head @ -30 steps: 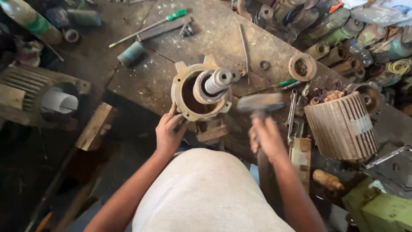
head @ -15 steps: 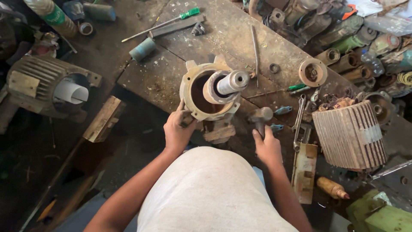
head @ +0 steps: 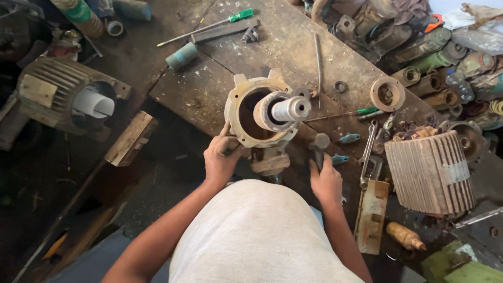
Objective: The person assembles a motor by inserting a rotor into a stator housing, tightening bolts with a wrench, and tapping the assembly with a hammer to seat components.
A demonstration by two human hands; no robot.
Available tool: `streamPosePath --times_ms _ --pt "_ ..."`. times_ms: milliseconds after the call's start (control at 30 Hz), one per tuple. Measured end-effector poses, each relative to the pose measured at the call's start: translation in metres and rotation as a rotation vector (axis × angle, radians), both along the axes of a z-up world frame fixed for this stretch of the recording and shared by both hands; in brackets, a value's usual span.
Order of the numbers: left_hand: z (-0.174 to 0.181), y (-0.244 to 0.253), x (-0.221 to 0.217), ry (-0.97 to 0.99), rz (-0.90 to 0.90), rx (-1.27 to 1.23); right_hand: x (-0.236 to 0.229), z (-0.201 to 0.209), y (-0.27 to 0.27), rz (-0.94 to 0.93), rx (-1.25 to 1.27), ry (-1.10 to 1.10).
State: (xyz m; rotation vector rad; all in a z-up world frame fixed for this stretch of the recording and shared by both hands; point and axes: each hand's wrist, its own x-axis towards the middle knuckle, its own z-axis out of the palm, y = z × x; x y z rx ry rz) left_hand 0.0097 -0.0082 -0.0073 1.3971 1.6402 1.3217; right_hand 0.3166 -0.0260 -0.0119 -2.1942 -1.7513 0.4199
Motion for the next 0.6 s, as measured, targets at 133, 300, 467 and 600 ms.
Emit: streamPosePath --times_ms 133,300,467,600 --pt "-0.004 -0.003 -0.002 0.121 -0.038 0.196 0.001 -0.011 -0.002 -0.019 0.021 -0.035" --pt "-0.006 -0.005 0.003 -0.087 0.004 -0.07 -0.007 -0.019 0.0 -0.071 0.075 -0.077" --pt "-0.01 -0.001 0.004 0.168 -0.016 0.185 -0.029 0.043 0.015 0.078 0.317 -0.209" --pt "-0.014 -0.002 0.004 0.207 0.006 0.257 -0.063 0.149 0.029 0.484 0.675 0.216"
